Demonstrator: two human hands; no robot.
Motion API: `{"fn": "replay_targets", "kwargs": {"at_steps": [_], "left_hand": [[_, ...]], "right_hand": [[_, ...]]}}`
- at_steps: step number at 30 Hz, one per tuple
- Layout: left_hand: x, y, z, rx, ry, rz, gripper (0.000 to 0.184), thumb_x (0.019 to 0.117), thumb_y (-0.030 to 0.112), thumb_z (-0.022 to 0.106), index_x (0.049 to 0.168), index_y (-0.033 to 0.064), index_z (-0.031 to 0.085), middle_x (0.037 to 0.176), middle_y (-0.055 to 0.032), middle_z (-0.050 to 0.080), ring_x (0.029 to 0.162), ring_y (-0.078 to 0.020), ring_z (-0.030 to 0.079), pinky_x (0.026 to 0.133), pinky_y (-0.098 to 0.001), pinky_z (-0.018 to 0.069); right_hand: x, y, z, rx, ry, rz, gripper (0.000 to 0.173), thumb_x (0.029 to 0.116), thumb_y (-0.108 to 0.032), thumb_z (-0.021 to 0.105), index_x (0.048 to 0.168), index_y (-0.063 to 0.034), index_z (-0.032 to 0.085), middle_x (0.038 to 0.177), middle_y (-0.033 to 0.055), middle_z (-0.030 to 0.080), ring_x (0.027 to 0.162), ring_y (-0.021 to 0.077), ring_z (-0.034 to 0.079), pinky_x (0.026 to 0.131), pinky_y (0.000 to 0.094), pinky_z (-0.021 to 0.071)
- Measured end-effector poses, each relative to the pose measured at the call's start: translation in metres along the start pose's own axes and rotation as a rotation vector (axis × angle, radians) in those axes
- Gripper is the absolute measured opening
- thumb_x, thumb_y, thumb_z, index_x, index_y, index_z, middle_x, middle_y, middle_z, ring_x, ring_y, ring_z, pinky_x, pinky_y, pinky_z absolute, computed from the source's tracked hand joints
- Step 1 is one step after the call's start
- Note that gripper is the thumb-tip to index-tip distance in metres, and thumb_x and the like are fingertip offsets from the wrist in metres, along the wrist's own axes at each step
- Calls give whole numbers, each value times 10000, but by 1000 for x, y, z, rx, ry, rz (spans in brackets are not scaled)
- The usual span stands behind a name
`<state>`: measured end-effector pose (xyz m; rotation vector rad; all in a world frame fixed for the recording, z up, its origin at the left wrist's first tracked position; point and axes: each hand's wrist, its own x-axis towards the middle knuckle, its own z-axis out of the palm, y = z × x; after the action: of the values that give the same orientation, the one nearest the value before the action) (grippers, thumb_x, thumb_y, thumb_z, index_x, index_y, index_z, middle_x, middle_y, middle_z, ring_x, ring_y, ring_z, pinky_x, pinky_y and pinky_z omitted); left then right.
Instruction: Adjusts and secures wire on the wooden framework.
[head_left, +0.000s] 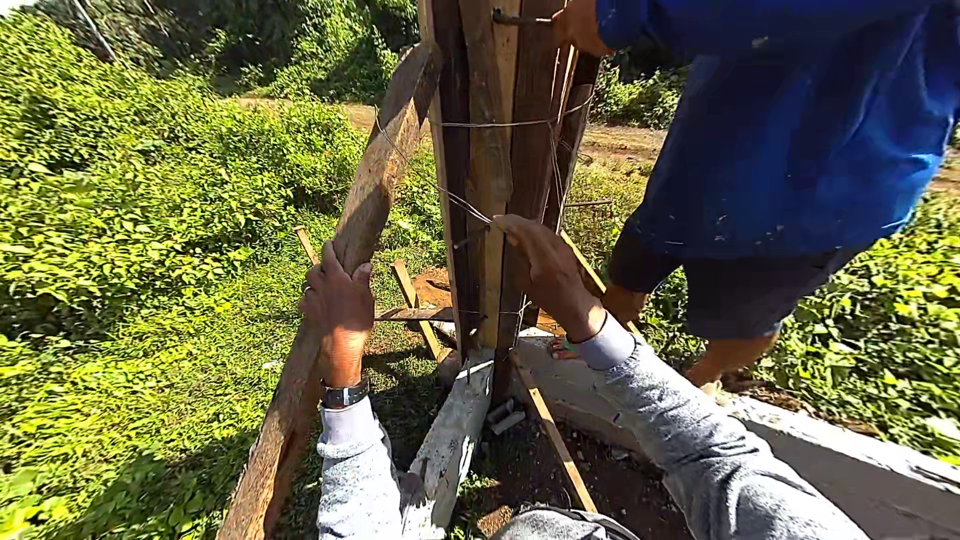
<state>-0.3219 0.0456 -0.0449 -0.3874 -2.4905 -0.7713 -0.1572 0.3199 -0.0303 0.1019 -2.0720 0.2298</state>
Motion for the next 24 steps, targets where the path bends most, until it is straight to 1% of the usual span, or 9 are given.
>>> {"fn": "replay_targets", "kwargs": {"at_steps": [2, 4, 7, 11, 14, 18, 20, 22, 24], "left_hand": [[0, 2, -1, 3, -11, -5, 760, 1006, 606, 492, 1607, 181, 300, 1410, -314, 503, 1218, -541, 532, 941, -735, 422], [0, 1, -1, 11, -10, -9, 760, 1010, 608, 481, 1611, 189, 281, 1412, -314, 495, 1211, -545, 530, 933, -732, 427], [-2, 0, 2, 0, 12, -3, 752, 1010, 577, 507, 1613, 196, 268, 1412, -305, 489, 1201, -540, 532, 912, -734, 435], [-1, 0, 2, 12, 4, -10, 763, 1008, 592, 500, 1613, 186, 270, 1430, -300, 479, 1223, -527, 529, 932, -727, 437], [-1, 2, 3, 29, -3, -14, 758, 1009, 594, 500, 1608, 184, 280, 1428, -297, 488, 1211, -526, 540, 925, -721, 444], [3, 4, 2, 34, -10, -29, 753, 1013, 566, 518, 1616, 188, 270, 1411, -292, 500, 1205, -517, 544, 940, -712, 438], [3, 3, 3, 36, 1, -25, 750, 1012, 572, 514, 1615, 196, 276, 1395, -294, 507, 1189, -518, 549, 932, -712, 440], [2, 4, 3, 34, 11, -24, 744, 1011, 565, 521, 1616, 203, 282, 1393, -296, 513, 1191, -522, 548, 941, -714, 432], [1, 4, 1, 35, 22, -17, 753, 1006, 559, 532, 1619, 202, 279, 1391, -294, 516, 1189, -521, 551, 947, -711, 432]], "right_hand": [[-5, 2, 9, 6, -20, 77, 402, 1074, -67, 450, 1447, -151, 575, 1284, 107, 690, 1052, 266, 716, 892, 476, 604], [-3, 3, 16, 3, -42, 122, 433, 1049, -27, 456, 1452, -137, 572, 1295, 117, 691, 1000, 296, 732, 826, 502, 616], [-4, -1, 30, -20, -77, 193, 476, 999, 19, 513, 1451, -121, 562, 1306, 138, 681, 979, 348, 730, 800, 558, 608], [-10, -2, 57, -106, -145, 292, 482, 962, 5, 561, 1424, -128, 584, 1197, 184, 704, 939, 405, 721, 766, 604, 584], [-7, 5, 91, -136, -229, 316, 441, 986, -45, 556, 1414, -141, 590, 1125, 193, 717, 843, 410, 723, 686, 594, 587], [25, -8, 124, -113, -404, 419, 463, 996, -96, 561, 1453, -156, 528, 1106, 220, 701, 827, 443, 709, 668, 635, 575], [40, -18, 128, -87, -423, 470, 442, 1015, -128, 532, 1456, -134, 491, 999, 235, 694, 794, 454, 699, 624, 628, 566], [55, -23, 132, -49, -424, 526, 415, 1036, -141, 505, 1449, -108, 467, 947, 260, 688, 830, 484, 699, 626, 640, 560], [65, -26, 134, -7, -404, 564, 361, 1034, -142, 514, 1385, -60, 520, 985, 283, 685, 879, 501, 695, 661, 663, 561]]}}
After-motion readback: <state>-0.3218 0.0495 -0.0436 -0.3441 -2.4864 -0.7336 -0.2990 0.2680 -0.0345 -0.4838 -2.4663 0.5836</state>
